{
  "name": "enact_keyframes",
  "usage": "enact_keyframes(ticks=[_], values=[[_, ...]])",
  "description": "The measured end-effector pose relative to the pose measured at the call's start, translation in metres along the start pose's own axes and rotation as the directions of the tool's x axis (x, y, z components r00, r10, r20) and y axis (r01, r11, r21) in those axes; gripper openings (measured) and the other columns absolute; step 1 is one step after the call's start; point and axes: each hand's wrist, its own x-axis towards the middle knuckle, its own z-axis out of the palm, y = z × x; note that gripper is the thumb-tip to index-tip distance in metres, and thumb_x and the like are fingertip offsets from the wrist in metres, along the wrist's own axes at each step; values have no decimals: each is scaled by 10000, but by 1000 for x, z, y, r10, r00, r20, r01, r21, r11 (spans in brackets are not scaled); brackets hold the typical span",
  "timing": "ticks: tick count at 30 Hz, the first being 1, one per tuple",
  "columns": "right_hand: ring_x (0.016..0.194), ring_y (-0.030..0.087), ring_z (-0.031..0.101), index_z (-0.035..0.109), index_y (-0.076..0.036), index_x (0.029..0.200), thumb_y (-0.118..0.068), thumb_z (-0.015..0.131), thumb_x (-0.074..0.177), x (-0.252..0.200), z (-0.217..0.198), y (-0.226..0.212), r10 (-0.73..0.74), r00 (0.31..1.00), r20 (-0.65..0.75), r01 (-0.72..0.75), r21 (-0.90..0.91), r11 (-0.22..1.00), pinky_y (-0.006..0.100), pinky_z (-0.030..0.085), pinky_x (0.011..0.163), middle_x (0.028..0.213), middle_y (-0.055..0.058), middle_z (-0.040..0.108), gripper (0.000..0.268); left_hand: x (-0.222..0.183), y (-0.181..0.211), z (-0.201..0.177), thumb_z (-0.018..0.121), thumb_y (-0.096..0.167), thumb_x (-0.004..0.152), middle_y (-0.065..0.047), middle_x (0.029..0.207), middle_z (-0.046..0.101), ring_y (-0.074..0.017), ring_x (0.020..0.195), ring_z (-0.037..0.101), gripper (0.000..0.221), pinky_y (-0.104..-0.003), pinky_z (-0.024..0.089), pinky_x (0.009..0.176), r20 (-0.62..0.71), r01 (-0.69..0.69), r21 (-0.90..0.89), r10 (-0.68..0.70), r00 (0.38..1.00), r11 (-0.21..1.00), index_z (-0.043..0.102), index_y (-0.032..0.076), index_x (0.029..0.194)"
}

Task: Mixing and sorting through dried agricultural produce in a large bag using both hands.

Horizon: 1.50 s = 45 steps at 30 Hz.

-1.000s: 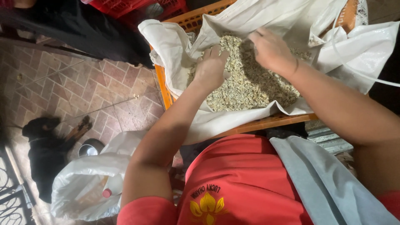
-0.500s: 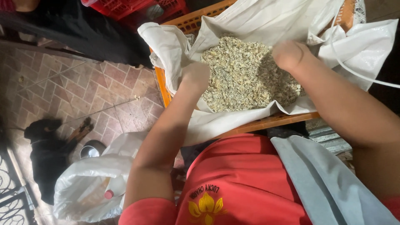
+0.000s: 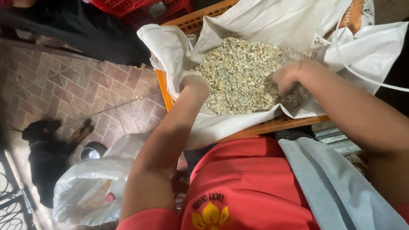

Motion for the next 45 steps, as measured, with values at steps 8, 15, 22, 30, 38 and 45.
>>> enact_keyframes(ticks=[8, 15, 22, 30, 38, 45], values=[[513, 375, 689, 731, 146, 826, -201, 832, 721, 88, 32, 15, -153, 978, 142, 129, 163, 978, 402, 629, 355, 694, 302, 660, 376, 21, 21, 22, 649, 65, 892, -158, 979, 711, -327, 885, 691, 176, -526, 568, 726, 120, -228, 53, 220, 968, 972, 758, 65, 1029], [654, 284, 708, 761, 90, 783, -259, 829, 641, 76, 36, 2, -291, 950, 114, 295, -22, 955, 425, 546, 422, 730, 203, 705, 383, 19, 26, 25, 703, 111, 834, -107, 832, 682, -276, 693, 660, 182, -439, 557, 622, 204, -426, -37, 424, 883, 904, 762, 76, 1003], [688, 295, 677, 730, 104, 782, -220, 769, 696, 18, 18, -27, -312, 946, 85, 313, 10, 950, 426, 479, 533, 720, 205, 682, 337, 13, 29, 21, 732, 154, 855, -144, 779, 675, -267, 647, 669, 185, -420, 553, 597, 195, -470, -260, 523, 830, 843, 764, 12, 970], [555, 216, 619, 727, 73, 680, -216, 768, 651, -24, 11, -42, -398, 915, 63, 394, 58, 917, 385, 428, 462, 573, 176, 644, 294, 24, 34, 24, 777, 9, 807, -300, 1059, 672, -456, 871, 725, 546, -521, 654, 638, 227, -404, -559, 602, 765, 724, 577, -104, 1303], [422, 153, 522, 595, 128, 580, -160, 723, 727, 18, 9, -16, -754, 656, 40, 753, 46, 657, 296, 390, 401, 448, 186, 544, 348, 11, 33, 13, 737, 68, 768, -218, 831, 680, -300, 712, 694, 308, -426, 542, 548, 166, -404, -608, 607, 777, 684, 712, -92, 1031], [289, 157, 405, 553, 59, 411, -159, 723, 740, 13, 1, -16, -600, 799, -41, 581, 309, 753, 317, 340, 344, 326, 137, 422, 430, -26, 21, -10, 679, 19, 758, -265, 944, 650, -332, 768, 712, 797, -459, 617, 635, 114, -212, -852, 566, 817, 479, 361, -134, 1473]])
